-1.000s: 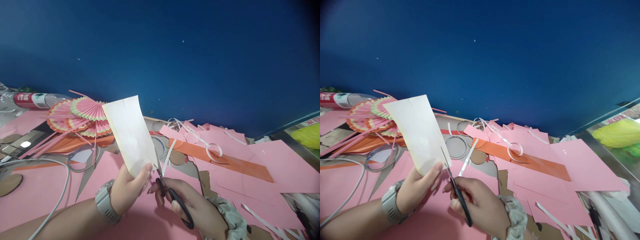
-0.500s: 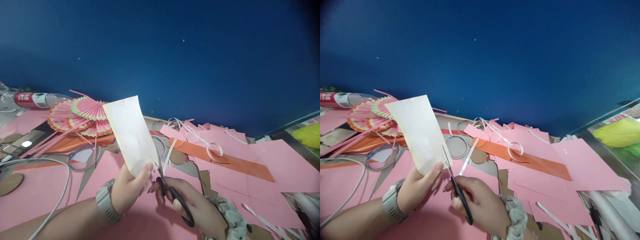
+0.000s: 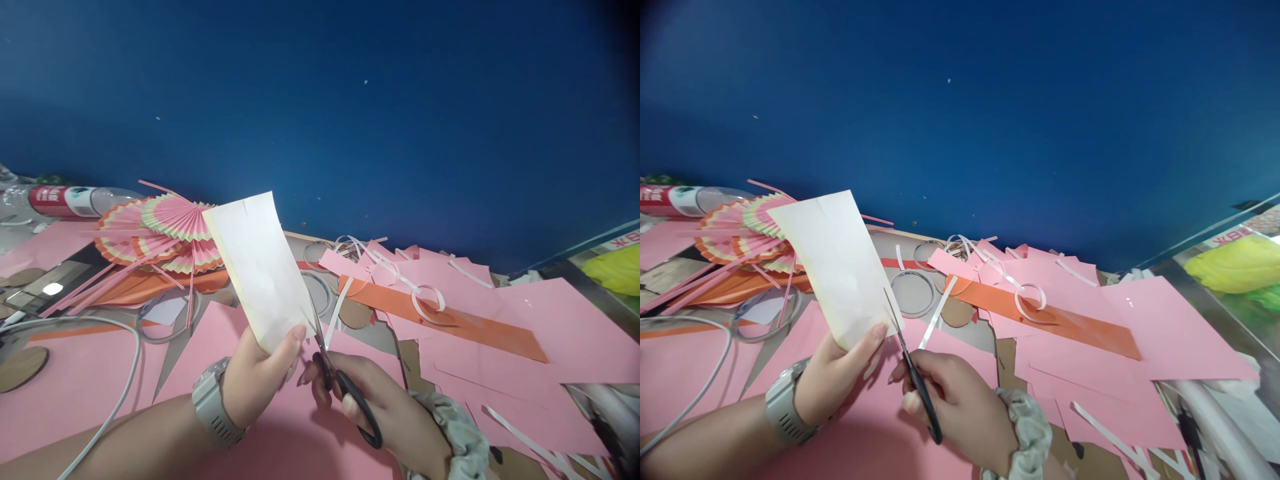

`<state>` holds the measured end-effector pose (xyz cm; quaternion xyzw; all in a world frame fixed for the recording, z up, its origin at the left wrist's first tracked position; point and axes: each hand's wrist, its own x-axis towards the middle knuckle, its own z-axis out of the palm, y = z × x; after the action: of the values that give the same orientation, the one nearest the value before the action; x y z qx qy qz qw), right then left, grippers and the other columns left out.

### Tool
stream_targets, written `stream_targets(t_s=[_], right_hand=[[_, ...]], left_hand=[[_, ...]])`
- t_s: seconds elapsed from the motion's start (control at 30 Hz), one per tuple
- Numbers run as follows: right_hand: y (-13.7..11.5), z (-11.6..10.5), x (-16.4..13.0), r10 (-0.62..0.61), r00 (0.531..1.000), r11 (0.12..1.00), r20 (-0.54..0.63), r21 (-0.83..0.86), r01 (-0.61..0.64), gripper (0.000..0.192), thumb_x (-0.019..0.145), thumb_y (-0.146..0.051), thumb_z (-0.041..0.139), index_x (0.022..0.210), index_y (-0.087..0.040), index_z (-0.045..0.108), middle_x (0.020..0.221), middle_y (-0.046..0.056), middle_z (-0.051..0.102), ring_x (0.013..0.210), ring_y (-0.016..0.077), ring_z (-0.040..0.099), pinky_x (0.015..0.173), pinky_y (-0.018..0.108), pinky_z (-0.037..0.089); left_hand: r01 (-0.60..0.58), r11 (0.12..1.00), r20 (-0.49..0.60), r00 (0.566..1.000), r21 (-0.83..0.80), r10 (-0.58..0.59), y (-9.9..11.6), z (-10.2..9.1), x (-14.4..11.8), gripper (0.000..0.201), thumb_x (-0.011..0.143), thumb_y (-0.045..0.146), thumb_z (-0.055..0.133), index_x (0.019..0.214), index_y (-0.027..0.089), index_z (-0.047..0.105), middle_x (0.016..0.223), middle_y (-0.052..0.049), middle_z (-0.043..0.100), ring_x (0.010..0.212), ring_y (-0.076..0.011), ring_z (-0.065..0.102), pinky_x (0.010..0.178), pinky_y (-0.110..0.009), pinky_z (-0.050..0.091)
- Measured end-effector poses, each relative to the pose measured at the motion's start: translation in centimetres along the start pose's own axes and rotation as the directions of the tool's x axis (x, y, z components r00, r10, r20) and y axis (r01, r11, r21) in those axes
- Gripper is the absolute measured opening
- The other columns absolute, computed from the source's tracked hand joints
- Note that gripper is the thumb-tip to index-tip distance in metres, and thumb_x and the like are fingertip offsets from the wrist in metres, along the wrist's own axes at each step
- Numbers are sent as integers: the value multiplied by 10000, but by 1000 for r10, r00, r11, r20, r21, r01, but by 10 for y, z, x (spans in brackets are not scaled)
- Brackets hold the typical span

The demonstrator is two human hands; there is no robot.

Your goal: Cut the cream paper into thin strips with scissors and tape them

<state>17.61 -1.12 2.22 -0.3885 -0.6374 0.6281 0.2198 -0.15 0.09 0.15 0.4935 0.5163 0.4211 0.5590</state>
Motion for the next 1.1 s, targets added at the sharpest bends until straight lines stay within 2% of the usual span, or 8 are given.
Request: stream_targets(t_s=[0.2, 0.37, 0.5, 0.7, 0.97, 1.1], right_hand=[[3, 2, 1, 22, 999, 998, -28, 55, -21, 603, 751, -707, 456, 915, -138, 569, 715, 20, 506, 629, 154, 484, 656, 307, 453], [1, 2, 1, 21, 999, 998, -30, 66, -19, 592, 764, -684, 470, 920, -125, 591, 714, 27, 519, 659, 164, 500, 702, 328, 458], [0, 3, 3, 43, 999, 997, -26, 71, -41, 620, 741, -713, 463, 896, -127, 594, 705, 22, 518, 615, 150, 490, 613, 288, 448], [2, 2, 5, 58, 997, 997, -51, 59, -55, 563, 729, -686, 516, 835, -137, 583, 677, 1, 498, 558, 127, 470, 484, 224, 387], [0, 1, 4, 49, 996, 999, -69, 15, -48, 558, 739, -695, 488, 755, -145, 583, 696, 23, 530, 635, 151, 478, 519, 226, 389], [0, 1, 5, 63, 995, 998, -72, 19, -62, 539, 746, -682, 496, 751, -150, 577, 669, 10, 510, 611, 145, 470, 524, 230, 383]], left_hand=[[2, 999, 18, 1000, -49, -1, -5, -1, 0, 362, 864, 438, 457, 606, 186, 438, 404, 67, 366, 384, -89, 363, 399, -223, 314], [-5, 999, 25, 1000, -35, 6, -6, -2, 0, 380, 870, 441, 450, 588, 189, 424, 403, 63, 365, 387, -89, 362, 405, -229, 307], [-3, 1000, 26, 1000, -31, 4, -6, -2, 1, 406, 872, 454, 448, 566, 190, 409, 405, 60, 360, 393, -89, 364, 409, -232, 302], [-7, 995, 23, 1000, -97, 10, -9, 0, 2, 406, 870, 462, 467, 572, 192, 411, 405, 74, 329, 391, -79, 335, 420, -234, 300], [2, 995, 25, 1000, -100, 1, -6, 0, 2, 410, 873, 473, 458, 584, 183, 439, 394, 75, 342, 378, -71, 334, 447, -241, 330], [10, 998, 20, 1000, -69, -9, -6, -1, 2, 411, 881, 469, 440, 587, 183, 438, 397, 71, 344, 382, -77, 348, 429, -235, 319]])
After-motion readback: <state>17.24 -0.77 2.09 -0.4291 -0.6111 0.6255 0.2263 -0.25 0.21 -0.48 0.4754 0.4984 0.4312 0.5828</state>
